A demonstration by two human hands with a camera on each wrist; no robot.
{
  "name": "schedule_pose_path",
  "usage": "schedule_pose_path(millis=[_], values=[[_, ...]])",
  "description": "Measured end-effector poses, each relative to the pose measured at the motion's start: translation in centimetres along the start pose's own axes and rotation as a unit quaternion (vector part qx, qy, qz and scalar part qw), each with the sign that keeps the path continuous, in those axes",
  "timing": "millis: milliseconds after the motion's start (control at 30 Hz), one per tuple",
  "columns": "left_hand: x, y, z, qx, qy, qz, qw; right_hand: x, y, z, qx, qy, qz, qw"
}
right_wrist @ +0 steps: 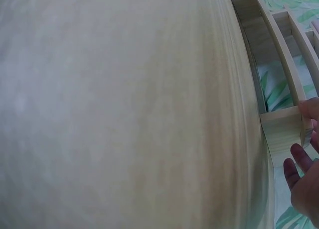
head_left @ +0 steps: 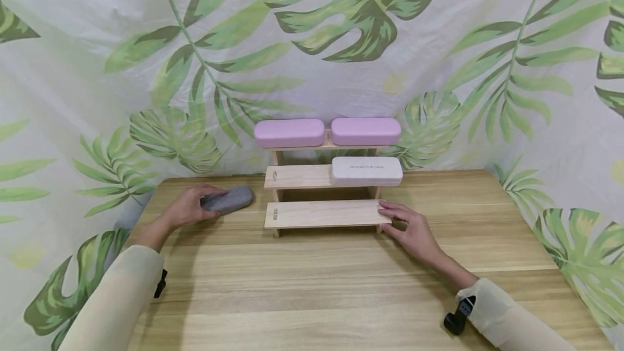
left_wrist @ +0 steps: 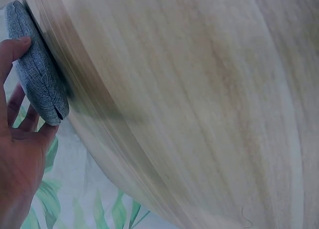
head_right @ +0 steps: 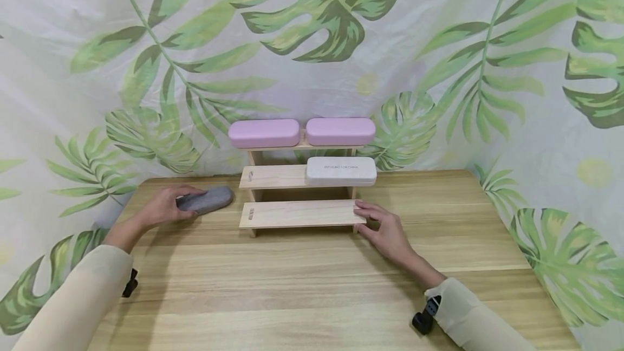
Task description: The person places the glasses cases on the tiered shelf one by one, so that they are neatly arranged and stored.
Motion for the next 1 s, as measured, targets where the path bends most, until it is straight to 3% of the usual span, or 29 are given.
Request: schedule_pose_path(millis=[400, 767, 1000], values=[[0.2, -0.4, -0.6, 0.009, -0.003, -0.011, 0.9999, -0.2, 0.0, 0.0, -0.001, -0.004, 0.004, 1.0], [1.8, -1.4, -0.7, 0.012, 0.001, -0.009, 0.9999, -0.1, 0.0, 0.0, 0.001, -0.006, 0.006, 1.0], [3.7, -2.4, -0.8, 0.025, 0.063, 0.009, 0.9977, -0.1, 0.0, 0.0, -0.002, -0.007, 0.007, 1.0]])
Point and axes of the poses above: each hand's wrist, its own z-axis towards the middle knuckle, its own y-axis out of the palm, x = y × z, the point moved 9 cm from there along z, towards the middle knuckle, and after that the axes turned 15 degrees about -z, right-handed, at the moved point
